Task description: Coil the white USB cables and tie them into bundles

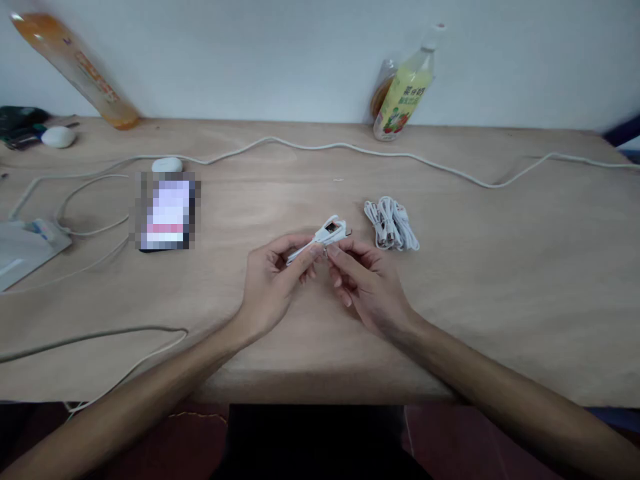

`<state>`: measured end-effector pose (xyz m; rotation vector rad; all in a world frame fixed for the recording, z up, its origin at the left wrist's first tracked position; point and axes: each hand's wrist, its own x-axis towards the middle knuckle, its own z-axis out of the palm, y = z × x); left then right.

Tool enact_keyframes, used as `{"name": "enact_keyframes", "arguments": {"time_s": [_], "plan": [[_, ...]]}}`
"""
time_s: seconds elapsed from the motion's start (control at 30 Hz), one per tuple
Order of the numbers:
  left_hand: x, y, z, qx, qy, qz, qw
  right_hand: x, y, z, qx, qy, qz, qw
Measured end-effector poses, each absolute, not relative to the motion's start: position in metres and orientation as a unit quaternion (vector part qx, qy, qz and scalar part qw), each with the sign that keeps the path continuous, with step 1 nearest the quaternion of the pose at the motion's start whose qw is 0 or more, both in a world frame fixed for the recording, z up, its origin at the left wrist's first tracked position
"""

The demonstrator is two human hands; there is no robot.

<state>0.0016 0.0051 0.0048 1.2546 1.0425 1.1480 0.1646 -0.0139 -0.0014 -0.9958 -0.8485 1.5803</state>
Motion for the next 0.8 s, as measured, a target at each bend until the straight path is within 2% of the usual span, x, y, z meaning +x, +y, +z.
{"name": "enact_keyframes", "arguments": {"time_s": [0.13,0.27,0.4,0.53,0.63,0.8], "plan": [[0.001,0.003,0.0,0.562,0.415,0.513,0.499,0.17,-0.012,0.006,-0.387,-0.268,0.757,0.452],[-0.002,0.001,-0.004,0.633,0.396,0.534,0.397,0.176,-0.008,0.009,-0.34,-0.229,0.818,0.403],[-0.006,0.002,-0.003,0.706,0.362,0.534,0.292,0.178,-0.006,0.009,-0.303,-0.212,0.843,0.391],[-0.009,0.007,-0.003,0.731,0.348,0.534,0.243,0.179,-0.007,0.013,-0.338,-0.242,0.813,0.407],[-0.009,0.011,-0.004,0.709,0.35,0.54,0.288,0.181,-0.006,0.016,-0.37,-0.296,0.768,0.431],[-0.008,0.013,-0.001,0.614,0.379,0.489,0.49,0.185,-0.001,0.013,-0.406,-0.387,0.688,0.46]]}}
